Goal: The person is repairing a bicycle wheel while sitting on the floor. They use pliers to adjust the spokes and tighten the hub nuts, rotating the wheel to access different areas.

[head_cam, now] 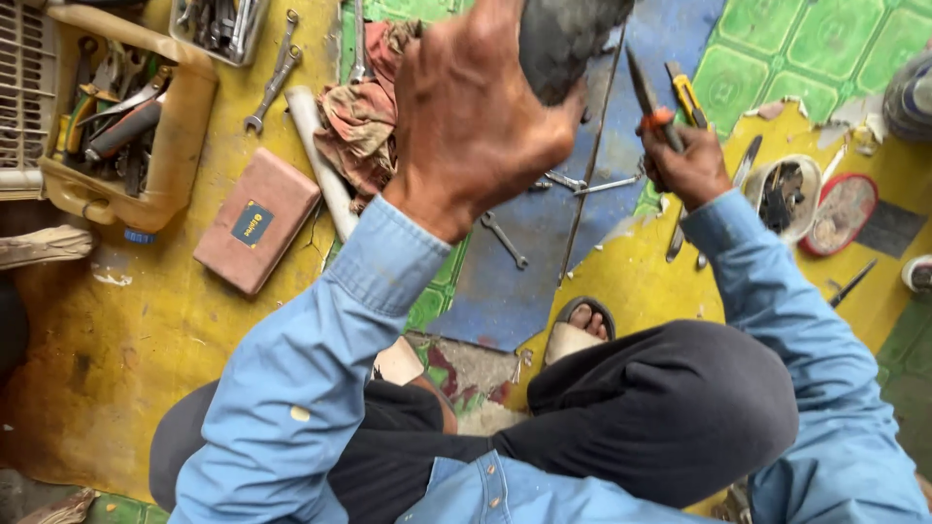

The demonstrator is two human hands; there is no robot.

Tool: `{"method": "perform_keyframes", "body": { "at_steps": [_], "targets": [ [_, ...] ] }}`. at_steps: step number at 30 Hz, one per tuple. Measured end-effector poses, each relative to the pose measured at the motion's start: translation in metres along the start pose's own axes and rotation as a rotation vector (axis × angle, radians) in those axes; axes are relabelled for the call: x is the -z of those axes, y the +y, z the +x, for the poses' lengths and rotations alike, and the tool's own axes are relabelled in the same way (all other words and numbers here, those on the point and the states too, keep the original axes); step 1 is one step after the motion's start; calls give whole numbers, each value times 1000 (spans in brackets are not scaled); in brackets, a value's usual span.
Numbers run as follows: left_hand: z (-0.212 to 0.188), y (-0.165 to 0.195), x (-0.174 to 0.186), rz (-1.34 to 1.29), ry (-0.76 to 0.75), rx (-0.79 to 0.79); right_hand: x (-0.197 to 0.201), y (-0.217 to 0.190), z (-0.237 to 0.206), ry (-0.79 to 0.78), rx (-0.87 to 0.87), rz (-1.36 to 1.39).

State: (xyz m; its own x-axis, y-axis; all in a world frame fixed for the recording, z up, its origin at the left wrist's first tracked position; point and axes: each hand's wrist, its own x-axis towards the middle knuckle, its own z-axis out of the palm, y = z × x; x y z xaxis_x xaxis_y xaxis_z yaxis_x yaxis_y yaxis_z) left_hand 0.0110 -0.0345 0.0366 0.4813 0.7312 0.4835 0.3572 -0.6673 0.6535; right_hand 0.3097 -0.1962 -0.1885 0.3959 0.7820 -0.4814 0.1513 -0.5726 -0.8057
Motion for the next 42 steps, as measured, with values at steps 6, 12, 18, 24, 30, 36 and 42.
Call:
{"method": "perform_keyframes", "body": {
  "at_steps": [6,12,18,24,30,36,42],
  "targets": [
    [-21,-2,26,-94,-79,32,11,14,10,226,-111,222],
    [-31,-20,53,-60,-84,59,63,29,20,283,-81,139],
    [-23,-39,69,-53,-45,18,170,13,20,490,-35,280],
    [-9,-41,53,-61,-59,25,160,-34,-32,312,156,-534],
    [4,-34,35,207,-20,-42,138,-95,-11,149,147,-591],
    [6,-32,30,-9,-30,50,131,-105,-3,64,-39,-279],
    [4,-23,24,109,-51,43,91,-106,-36,-62,-50,-709]
  ]
}}
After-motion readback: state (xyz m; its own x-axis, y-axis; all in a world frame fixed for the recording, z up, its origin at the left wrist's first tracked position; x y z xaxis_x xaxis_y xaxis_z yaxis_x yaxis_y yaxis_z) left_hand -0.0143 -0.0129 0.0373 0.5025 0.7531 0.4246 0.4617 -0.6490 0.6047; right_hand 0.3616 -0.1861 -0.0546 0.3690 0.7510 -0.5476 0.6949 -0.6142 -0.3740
